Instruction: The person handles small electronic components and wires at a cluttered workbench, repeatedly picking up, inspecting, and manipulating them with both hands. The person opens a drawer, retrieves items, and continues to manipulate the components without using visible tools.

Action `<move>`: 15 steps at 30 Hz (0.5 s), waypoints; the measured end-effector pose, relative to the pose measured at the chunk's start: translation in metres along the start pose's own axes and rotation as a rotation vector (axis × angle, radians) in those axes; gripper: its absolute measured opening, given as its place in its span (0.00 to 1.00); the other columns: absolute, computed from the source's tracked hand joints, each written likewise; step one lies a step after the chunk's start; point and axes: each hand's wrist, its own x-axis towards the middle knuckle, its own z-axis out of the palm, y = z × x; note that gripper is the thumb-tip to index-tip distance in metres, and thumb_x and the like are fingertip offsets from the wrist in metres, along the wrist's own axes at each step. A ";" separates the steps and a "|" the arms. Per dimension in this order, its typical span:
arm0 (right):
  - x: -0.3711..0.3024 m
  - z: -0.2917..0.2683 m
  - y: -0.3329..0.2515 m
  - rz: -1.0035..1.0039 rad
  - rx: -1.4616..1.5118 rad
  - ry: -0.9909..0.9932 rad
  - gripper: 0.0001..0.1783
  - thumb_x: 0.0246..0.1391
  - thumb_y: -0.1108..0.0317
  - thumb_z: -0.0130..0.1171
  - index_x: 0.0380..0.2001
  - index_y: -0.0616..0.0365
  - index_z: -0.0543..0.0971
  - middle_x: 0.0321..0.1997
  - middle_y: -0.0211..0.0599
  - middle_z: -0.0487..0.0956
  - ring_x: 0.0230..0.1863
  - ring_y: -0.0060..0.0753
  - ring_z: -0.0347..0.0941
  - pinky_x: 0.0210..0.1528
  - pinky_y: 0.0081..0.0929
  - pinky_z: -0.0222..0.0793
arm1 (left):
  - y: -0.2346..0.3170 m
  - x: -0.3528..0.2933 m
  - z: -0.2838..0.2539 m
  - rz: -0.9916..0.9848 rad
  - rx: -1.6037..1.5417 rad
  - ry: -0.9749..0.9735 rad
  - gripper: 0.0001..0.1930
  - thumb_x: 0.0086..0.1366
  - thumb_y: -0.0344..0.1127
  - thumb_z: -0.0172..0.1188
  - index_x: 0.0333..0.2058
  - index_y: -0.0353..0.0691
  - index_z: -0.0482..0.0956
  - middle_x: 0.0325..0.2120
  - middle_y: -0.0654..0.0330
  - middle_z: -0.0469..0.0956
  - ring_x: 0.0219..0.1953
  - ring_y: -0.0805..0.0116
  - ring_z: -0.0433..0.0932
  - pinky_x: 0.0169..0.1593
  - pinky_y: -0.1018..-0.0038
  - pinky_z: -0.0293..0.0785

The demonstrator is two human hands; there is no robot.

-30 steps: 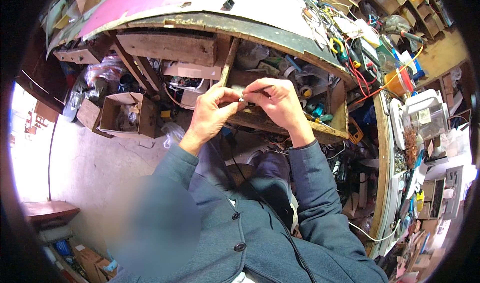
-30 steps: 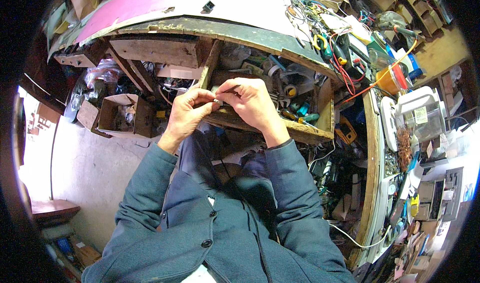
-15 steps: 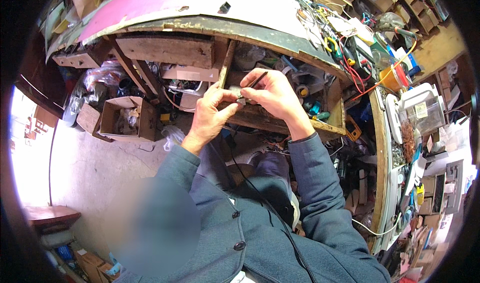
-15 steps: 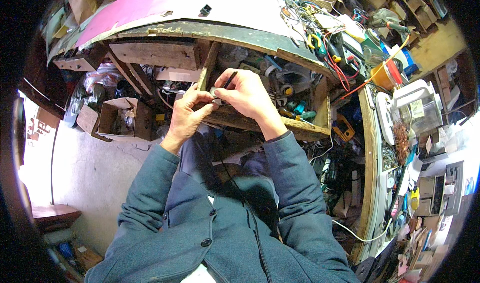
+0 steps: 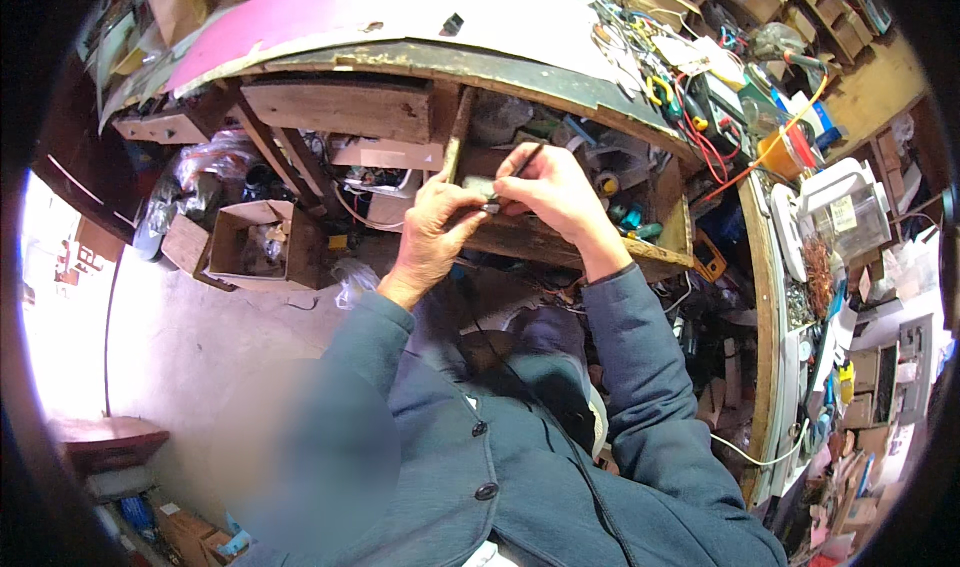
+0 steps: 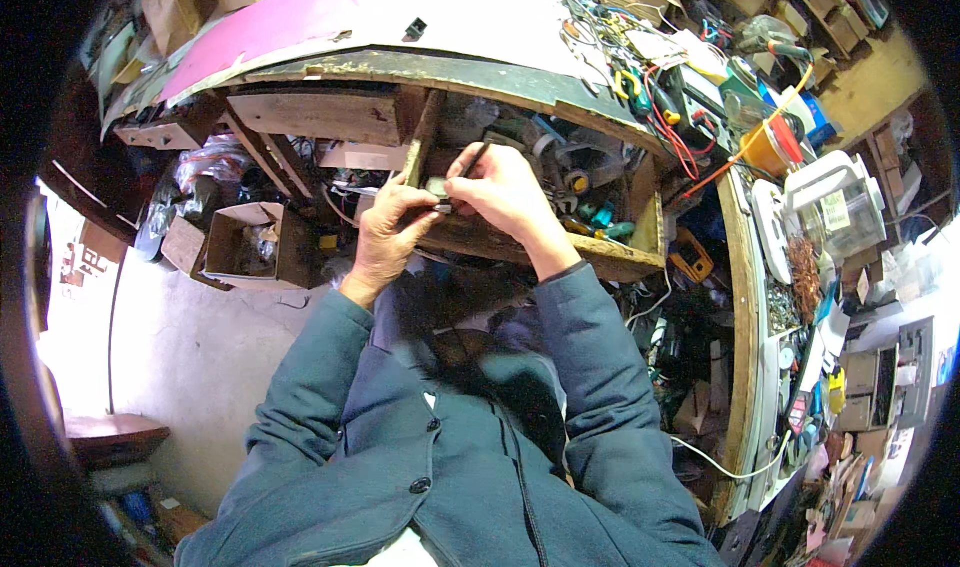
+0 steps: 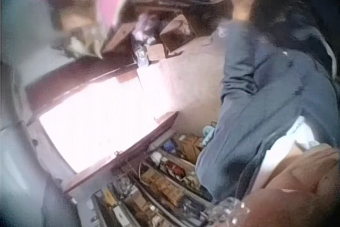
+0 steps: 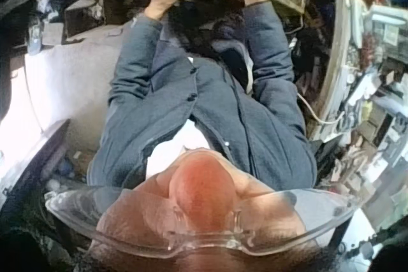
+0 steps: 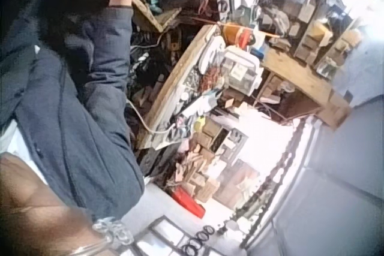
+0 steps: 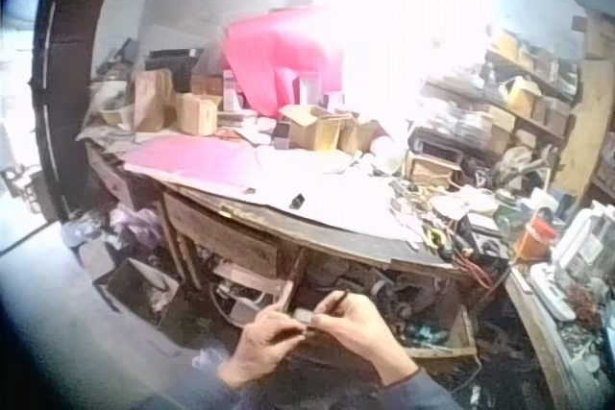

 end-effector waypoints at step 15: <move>-0.028 0.021 0.023 -0.582 -0.374 0.325 0.08 0.60 0.71 0.67 0.41 0.60 0.83 0.35 0.39 0.82 0.36 0.35 0.81 0.39 0.28 0.75 | 0.013 0.014 0.000 0.157 0.229 0.035 0.13 0.58 0.26 0.71 0.42 0.40 0.85 0.35 0.57 0.84 0.41 0.57 0.83 0.66 0.54 0.71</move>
